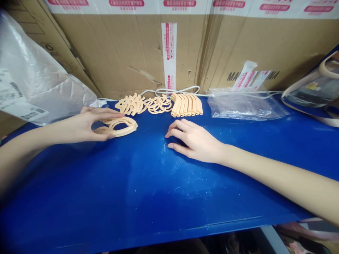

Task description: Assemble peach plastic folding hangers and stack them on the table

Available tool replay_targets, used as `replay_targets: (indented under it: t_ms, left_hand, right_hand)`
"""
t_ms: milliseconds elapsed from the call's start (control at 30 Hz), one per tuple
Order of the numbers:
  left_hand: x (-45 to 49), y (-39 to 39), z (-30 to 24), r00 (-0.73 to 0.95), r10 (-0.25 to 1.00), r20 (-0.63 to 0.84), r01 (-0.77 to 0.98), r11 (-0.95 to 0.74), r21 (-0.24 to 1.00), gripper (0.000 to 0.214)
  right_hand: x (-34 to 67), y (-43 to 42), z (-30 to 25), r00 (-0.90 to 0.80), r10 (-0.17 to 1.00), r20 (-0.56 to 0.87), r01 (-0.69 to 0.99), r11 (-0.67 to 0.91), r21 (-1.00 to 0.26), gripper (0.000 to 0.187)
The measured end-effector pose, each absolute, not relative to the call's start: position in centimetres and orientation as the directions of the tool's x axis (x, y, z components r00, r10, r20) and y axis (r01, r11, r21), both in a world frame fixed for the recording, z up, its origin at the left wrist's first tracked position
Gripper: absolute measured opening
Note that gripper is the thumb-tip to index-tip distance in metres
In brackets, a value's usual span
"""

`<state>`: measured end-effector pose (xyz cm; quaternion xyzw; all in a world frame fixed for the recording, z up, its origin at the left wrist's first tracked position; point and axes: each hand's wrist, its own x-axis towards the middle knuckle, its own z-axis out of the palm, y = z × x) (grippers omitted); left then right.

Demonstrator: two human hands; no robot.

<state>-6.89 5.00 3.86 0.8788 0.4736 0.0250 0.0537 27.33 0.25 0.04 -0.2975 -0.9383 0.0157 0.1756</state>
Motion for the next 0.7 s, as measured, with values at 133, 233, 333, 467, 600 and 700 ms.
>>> replay_targets:
  t_ms: [133,233,333,467,600,700]
  left_hand:
    - [-7.0,5.0,3.7,0.565,0.825,-0.004,0.82,-0.561,0.114,0.064]
    - [-7.0,5.0,3.6,0.568,0.823,0.005,0.818,-0.566,0.101,0.067]
    - [-7.6,5.0,3.8,0.537,0.844,0.004,0.841,-0.535,0.077,0.08]
    - [-9.5,5.5,4.0,0.508,0.86,-0.046,0.862,-0.507,0.026,0.089]
    - [-11.2,6.3,3.9,0.51,0.853,-0.112,0.859,-0.512,0.009,0.093]
    - [-11.7,6.5,3.9,0.489,0.859,-0.153,0.871,-0.491,0.026,0.092]
  right_hand:
    - [27.3,0.3,0.1,-0.762,0.565,0.316,0.554,0.822,-0.134,0.032]
    - [27.3,0.3,0.0,-0.762,0.568,0.31,0.556,0.82,-0.136,0.031]
    - [27.4,0.3,0.0,-0.762,0.569,0.308,0.557,0.819,-0.138,0.031]
    - [27.3,0.3,0.0,-0.764,0.567,0.308,0.555,0.821,-0.136,0.031]
    - [27.3,0.3,0.1,-0.764,0.565,0.311,0.553,0.822,-0.135,0.031]
    - [27.3,0.2,0.1,-0.764,0.566,0.309,0.554,0.822,-0.134,0.03]
